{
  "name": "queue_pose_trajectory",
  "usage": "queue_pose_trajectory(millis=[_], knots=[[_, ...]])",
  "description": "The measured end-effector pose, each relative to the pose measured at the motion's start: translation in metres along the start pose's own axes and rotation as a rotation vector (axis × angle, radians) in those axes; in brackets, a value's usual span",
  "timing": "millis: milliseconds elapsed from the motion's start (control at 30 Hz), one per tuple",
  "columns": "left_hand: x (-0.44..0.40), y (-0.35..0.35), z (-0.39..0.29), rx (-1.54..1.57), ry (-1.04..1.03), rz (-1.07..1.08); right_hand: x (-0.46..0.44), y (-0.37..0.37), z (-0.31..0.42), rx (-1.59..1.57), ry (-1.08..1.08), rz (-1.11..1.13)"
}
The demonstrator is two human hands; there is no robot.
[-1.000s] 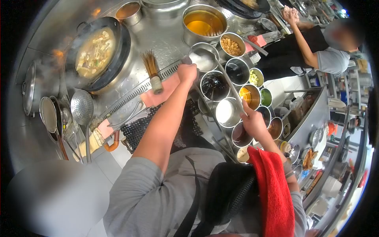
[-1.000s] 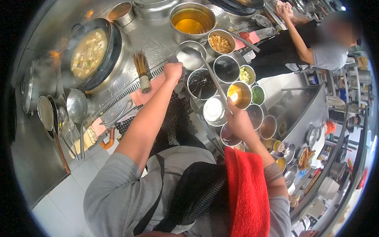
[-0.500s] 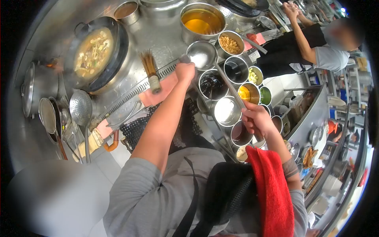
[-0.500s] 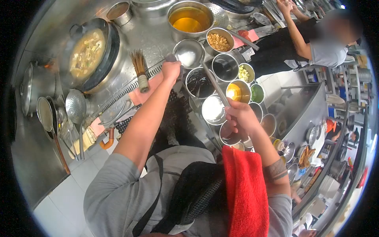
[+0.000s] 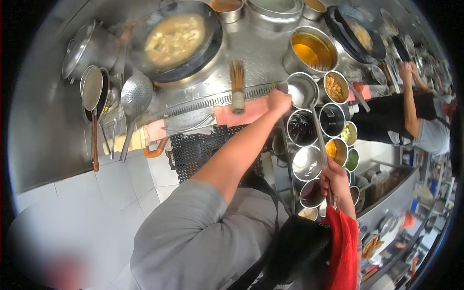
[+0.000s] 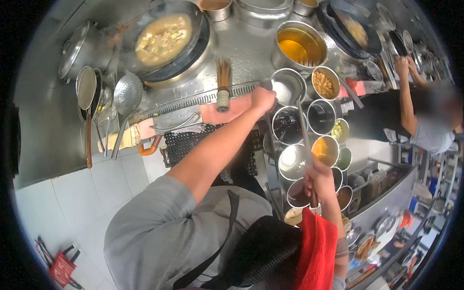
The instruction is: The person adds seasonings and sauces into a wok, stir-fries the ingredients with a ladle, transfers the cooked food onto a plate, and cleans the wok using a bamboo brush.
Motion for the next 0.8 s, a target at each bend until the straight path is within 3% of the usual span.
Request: queue_pose_trajectory(millis=[200, 300, 400, 433, 500, 633, 800], knots=[[-0.003, 0.002, 0.005, 0.006, -0.007, 0.054, 0.008, 0.011, 0.001, -0.543, -0.040, 0.130], [-0.003, -0.003, 0.011, 0.109, -0.073, 0.091, 0.018, 0.006, -0.002, -0.280, 0.009, -0.005], [0.007, 0.004, 0.002, 0.147, -0.064, 0.071, 0.018, 0.018, -0.011, 0.264, 0.100, -0.120], [0.011, 0.008, -0.002, 0.139, -0.037, 0.079, 0.016, 0.020, -0.016, 0.253, 0.095, -0.135], [0.010, 0.006, -0.001, 0.130, -0.013, 0.094, 0.012, 0.023, -0.016, 0.832, 0.229, -0.304], [0.014, 0.007, -0.003, 0.217, -0.047, 0.104, -0.004, 0.027, -0.033, 1.128, 0.336, -0.367], [0.007, 0.002, 0.007, 0.167, -0.080, 0.063, -0.015, 0.019, -0.041, 1.172, 0.206, -0.311]])
Point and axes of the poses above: each hand's wrist, its own x-axis away from the middle knuckle, its own y-axis out of the back of the hand, z = x × y, the point moved 3 cm from there along -x, towards the middle knuckle, and after that the axes turned 12 degrees about z, right-handed, at the moved point
